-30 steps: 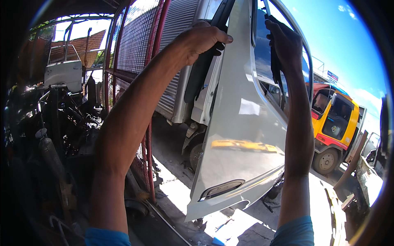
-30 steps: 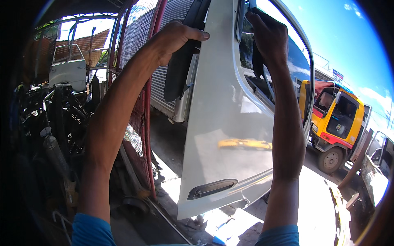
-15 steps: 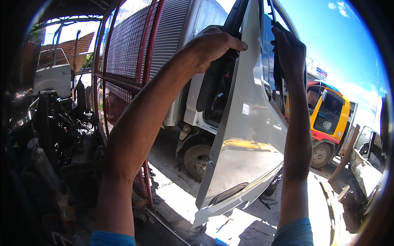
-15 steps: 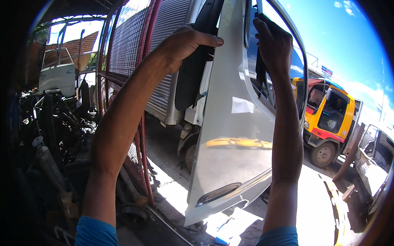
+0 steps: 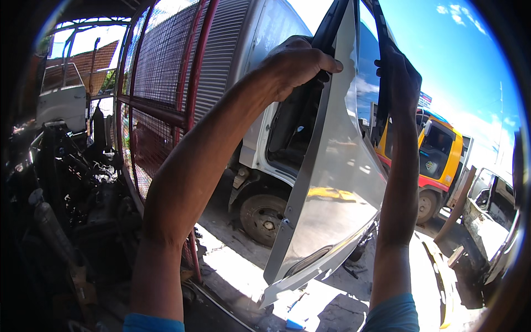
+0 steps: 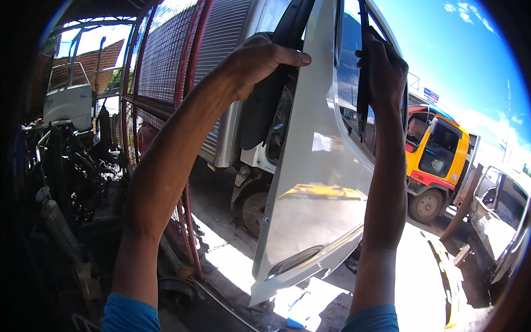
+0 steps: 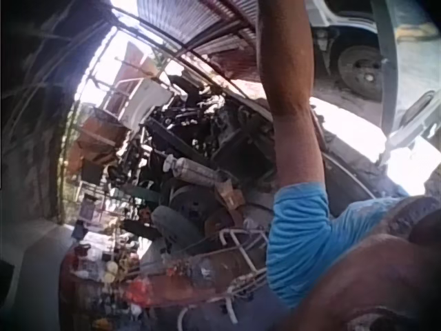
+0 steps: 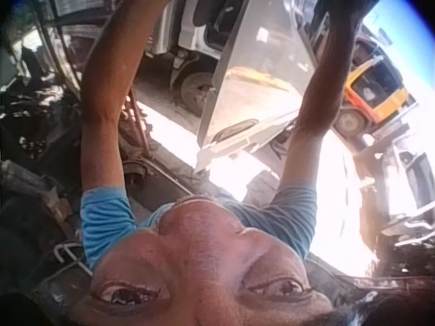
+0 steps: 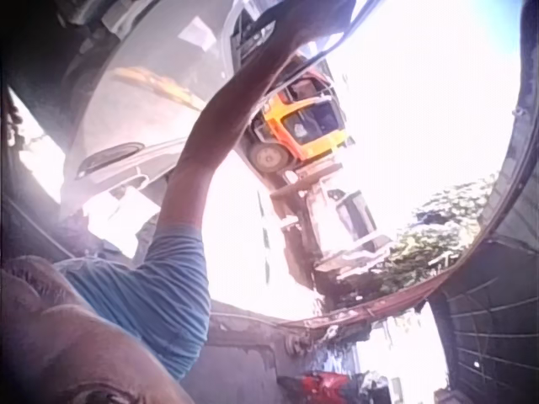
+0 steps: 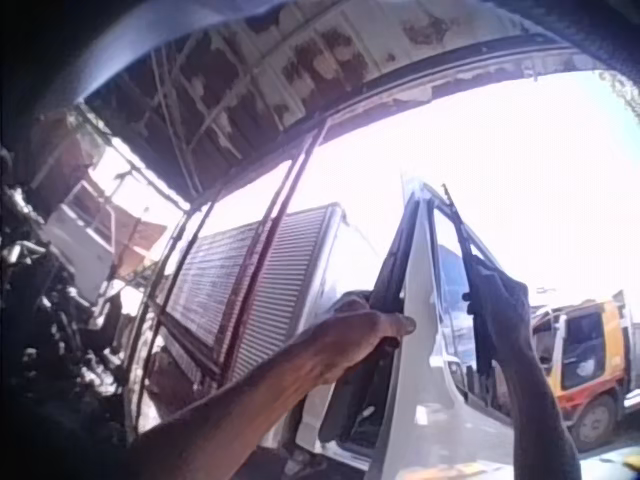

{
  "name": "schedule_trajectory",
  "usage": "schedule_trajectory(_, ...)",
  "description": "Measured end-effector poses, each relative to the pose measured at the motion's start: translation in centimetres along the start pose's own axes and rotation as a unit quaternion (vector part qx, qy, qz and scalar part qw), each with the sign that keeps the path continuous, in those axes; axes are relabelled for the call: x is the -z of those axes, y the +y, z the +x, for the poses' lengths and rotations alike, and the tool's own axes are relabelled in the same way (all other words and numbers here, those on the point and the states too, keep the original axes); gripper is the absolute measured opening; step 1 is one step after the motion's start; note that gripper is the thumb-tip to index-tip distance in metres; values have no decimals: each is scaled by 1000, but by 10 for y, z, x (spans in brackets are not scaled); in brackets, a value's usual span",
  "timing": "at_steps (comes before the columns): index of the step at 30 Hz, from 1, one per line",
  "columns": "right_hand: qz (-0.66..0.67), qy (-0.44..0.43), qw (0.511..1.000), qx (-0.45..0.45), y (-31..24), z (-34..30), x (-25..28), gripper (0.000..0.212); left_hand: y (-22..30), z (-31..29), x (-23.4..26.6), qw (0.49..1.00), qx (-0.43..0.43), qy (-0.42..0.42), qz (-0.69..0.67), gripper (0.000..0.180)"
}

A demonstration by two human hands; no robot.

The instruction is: The person removes a black rubber weatherstrip from a white car door, peels off the backing tape, and presses the weatherstrip into place along the door's window frame. The person repeats this process for a second piece of trim.

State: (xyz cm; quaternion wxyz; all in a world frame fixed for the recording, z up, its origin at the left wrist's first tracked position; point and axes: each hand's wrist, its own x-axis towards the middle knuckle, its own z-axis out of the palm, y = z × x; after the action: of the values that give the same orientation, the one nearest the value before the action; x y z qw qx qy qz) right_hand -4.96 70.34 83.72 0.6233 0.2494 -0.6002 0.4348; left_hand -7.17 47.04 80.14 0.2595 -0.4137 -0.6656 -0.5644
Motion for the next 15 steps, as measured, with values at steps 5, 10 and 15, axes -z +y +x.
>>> schedule_trajectory(5,29,-12,999,-20,1,2,6,47,-11,13,5,999,-10,-22,-21,29)
schedule_trajectory(10,31,8,998,-47,3,7,17,55,-13,12,7,999,-12,-46,-16,35)
schedule_trajectory(15,65,8,997,-51,10,14,30,58,-9,12,4,999,-1,-32,-3,33)
